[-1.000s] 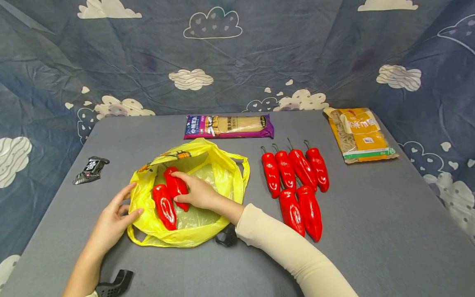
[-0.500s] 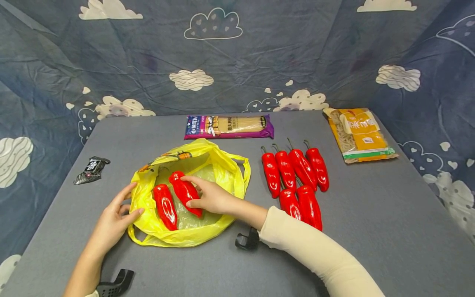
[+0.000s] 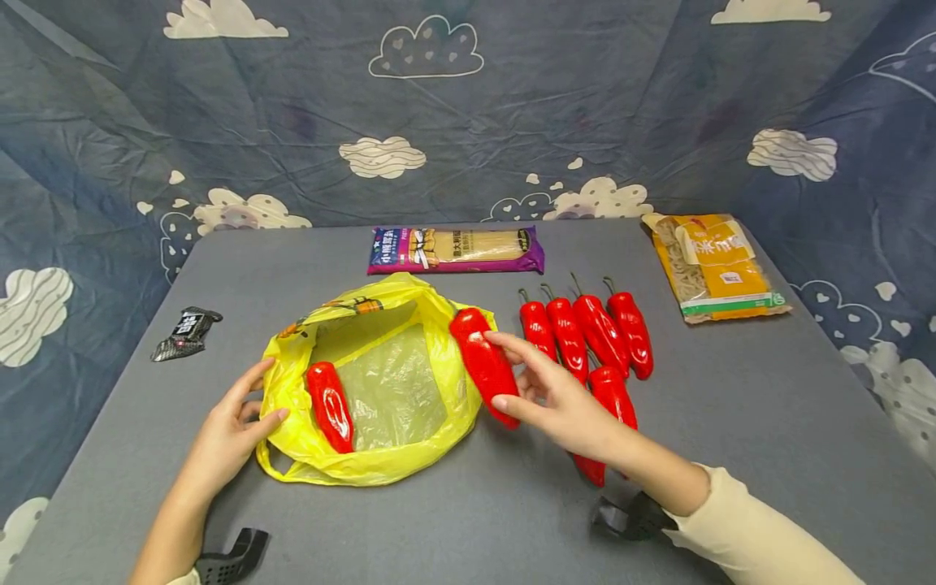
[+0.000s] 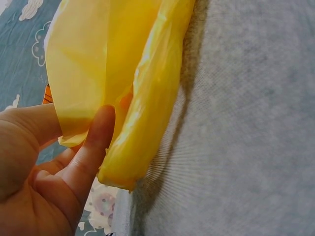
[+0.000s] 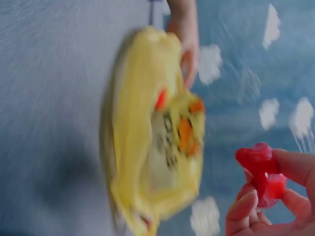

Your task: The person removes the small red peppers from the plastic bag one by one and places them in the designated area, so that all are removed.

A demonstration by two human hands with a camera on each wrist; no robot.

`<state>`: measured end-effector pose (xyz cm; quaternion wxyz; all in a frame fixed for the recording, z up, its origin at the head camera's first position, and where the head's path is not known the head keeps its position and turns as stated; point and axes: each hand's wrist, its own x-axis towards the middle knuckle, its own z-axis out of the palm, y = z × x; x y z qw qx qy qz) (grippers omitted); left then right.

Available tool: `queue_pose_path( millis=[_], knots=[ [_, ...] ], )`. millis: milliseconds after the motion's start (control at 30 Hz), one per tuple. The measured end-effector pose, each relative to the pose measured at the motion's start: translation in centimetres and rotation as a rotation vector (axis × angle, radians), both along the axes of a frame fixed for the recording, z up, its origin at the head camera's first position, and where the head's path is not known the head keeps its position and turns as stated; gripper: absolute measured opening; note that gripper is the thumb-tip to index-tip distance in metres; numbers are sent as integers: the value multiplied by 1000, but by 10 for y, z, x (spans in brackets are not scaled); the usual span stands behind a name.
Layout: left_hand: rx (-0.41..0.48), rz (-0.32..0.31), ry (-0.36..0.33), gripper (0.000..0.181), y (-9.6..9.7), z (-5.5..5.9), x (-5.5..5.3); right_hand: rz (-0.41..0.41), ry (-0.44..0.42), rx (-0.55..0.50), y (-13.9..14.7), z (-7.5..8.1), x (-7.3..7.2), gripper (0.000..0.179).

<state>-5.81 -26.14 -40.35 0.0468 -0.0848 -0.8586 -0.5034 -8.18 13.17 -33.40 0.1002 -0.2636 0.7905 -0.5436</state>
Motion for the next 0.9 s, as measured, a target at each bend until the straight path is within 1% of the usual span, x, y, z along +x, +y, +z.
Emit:
queue_pose_path(
  millis=[100, 200, 333, 433, 500, 667, 800, 900],
  knots=[
    [8, -2, -1, 69, 0, -1, 0, -109, 30, -17, 30, 2, 6, 68],
    [12, 1, -3, 69, 0, -1, 0, -201, 64, -22, 57, -2, 12, 70],
    [13, 4, -6, 69, 0, -1, 0, -313, 93, -7, 89, -15, 18, 71],
    [11, 7, -13, 69, 0, 0, 0, -381, 102, 46, 109, -27, 23, 71],
    [12, 6, -18, 69, 1, 0, 0, -411, 96, 94, 120, -36, 27, 71],
    [17, -1, -20, 68, 1, 1, -1, -455, 52, 191, 141, -55, 37, 70],
    [19, -4, -16, 68, 0, 1, -1, -480, 17, 244, 152, -63, 43, 70],
    [18, -2, -15, 68, 0, 0, -1, -474, -5, 267, 156, -67, 46, 69]
  ],
)
